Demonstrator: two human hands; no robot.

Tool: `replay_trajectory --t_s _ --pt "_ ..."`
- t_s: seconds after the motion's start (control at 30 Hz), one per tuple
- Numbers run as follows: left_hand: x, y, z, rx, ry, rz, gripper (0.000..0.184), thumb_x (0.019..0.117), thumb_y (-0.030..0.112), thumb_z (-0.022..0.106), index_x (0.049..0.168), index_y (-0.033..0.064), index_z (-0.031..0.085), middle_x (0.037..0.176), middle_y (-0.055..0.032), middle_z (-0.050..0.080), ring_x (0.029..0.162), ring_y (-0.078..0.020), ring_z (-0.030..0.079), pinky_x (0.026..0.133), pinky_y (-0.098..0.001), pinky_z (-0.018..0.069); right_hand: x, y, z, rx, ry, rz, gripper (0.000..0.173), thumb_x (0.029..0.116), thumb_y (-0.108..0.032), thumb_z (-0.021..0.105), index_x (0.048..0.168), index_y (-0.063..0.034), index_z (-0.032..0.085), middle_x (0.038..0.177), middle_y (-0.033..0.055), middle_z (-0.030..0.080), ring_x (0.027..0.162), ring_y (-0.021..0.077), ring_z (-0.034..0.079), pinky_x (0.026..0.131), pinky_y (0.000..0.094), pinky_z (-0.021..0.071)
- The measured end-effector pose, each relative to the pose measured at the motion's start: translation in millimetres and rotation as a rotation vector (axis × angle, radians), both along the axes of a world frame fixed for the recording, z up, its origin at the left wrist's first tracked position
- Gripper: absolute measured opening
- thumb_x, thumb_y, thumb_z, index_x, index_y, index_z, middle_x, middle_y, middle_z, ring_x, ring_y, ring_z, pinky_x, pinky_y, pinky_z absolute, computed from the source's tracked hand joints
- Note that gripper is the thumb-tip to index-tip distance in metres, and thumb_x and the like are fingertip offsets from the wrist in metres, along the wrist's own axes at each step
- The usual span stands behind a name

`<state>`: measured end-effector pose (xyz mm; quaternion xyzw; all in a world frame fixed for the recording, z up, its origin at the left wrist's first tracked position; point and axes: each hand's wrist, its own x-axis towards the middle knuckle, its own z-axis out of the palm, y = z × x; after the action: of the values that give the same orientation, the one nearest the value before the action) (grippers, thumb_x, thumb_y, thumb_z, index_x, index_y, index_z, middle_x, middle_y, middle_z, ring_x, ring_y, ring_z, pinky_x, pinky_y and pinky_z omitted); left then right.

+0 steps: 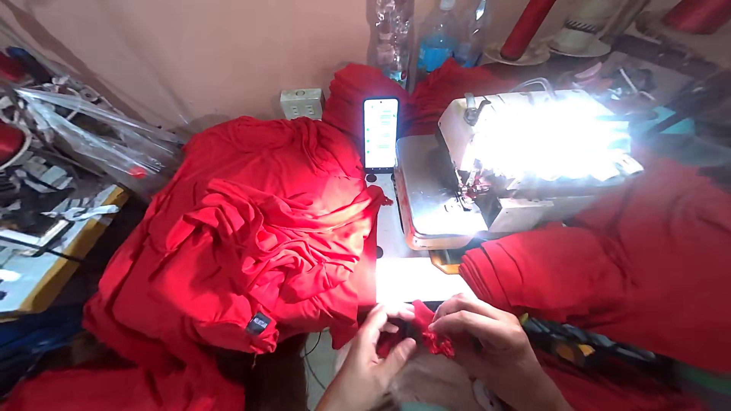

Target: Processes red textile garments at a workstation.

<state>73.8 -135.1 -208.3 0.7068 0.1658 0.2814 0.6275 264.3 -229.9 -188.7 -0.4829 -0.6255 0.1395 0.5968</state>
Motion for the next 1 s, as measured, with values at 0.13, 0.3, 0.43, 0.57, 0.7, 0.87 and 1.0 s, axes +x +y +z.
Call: replay_trajectory --t_s 0.13,0.3,0.43,0.57,0.7,0.87,1.0 --pt "3.6 -11.5 5.1 -0.110 0.317 -0.075 0.048 0.1089 0.031 0.039 0.133 -0.0070 0.055 0.126 -0.0154 0.063 0.114 -0.0096 0.060 0.101 -0.0294 0.0479 -5.6 -2.4 5.6 0.039 -0.070 -0.056 0.005 0.0938 -0.013 0.068 0.097 -0.0095 0.071 0.092 0.0014 0.067 0.092 0.0012 0.063 0.081 0.0101 0.0509" --pt "-0.1 -15.8 -9.1 -0.398 0.150 -0.015 0.011 0.1031 0.012 0.053 0.105 0.0063 0.063 0.089 0.0088 0.069 0.081 0.0009 0.067 0.076 -0.0213 0.0571 -2.6 -9.0 10.0 0.045 -0.081 -0.059 0.007 0.0945 -0.015 0.070 0.100 -0.0118 0.072 0.095 0.0003 0.065 0.094 0.0007 0.063 0.083 0.0103 0.0515" --pt "0.8 -12.2 -8.4 -0.377 0.092 0.019 0.019 0.1024 0.007 0.050 0.117 -0.0016 0.059 0.104 0.0027 0.066 0.092 0.0007 0.064 0.085 -0.0210 0.0554 -6.6 -6.8 10.2 0.048 -0.090 -0.069 0.007 0.0948 -0.014 0.069 0.100 -0.0111 0.072 0.095 0.0004 0.065 0.093 0.0007 0.063 0.083 0.0105 0.0515" --pt "4.8 -18.6 -5.0 -0.579 0.098 -0.013 0.019 0.1038 0.009 0.050 0.120 0.0031 0.058 0.102 0.0056 0.070 0.091 -0.0030 0.069 0.081 -0.0250 0.0590 -9.5 -6.3 11.9 0.056 -0.133 -0.088 0.008 0.0963 -0.014 0.066 0.101 -0.0112 0.072 0.094 0.0009 0.065 0.093 0.0017 0.062 0.083 0.0107 0.0511" --pt "4.1 -17.2 -10.5 -0.391 0.060 0.136 0.012 0.1000 0.004 0.054 0.103 0.0022 0.066 0.089 0.0074 0.069 0.081 0.0024 0.066 0.077 -0.0187 0.0565 -8.8 -7.7 13.0 0.045 -0.154 -0.117 0.009 0.0973 -0.015 0.066 0.103 -0.0117 0.072 0.093 0.0015 0.064 0.091 0.0017 0.062 0.080 0.0102 0.0503" --pt "-4.4 -6.4 -10.1 0.249 0.152 0.354 0.023 0.0978 0.010 0.058 0.090 -0.0040 0.075 0.093 -0.0091 0.074 0.092 -0.0012 0.068 0.087 -0.0161 0.0528 -7.3 -7.1 11.6 0.037 -0.182 -0.084 0.014 0.1004 -0.015 0.060 0.107 -0.0104 0.072 0.093 0.0023 0.065 0.091 0.0021 0.062 0.081 0.0103 0.0495" --pt "-4.8 0.8 0.1 0.313 -0.102 0.603 0.010 0.0806 0.010 0.077 0.089 0.0057 0.074 0.100 0.0007 0.074 0.097 0.0019 0.068 0.086 -0.0136 0.0551 -9.2 -5.8 12.0 0.019 -0.211 -0.086 0.014 0.1022 -0.015 0.057 0.105 -0.0093 0.069 0.092 0.0023 0.065 0.090 0.0017 0.061 0.081 0.0098 0.0487"
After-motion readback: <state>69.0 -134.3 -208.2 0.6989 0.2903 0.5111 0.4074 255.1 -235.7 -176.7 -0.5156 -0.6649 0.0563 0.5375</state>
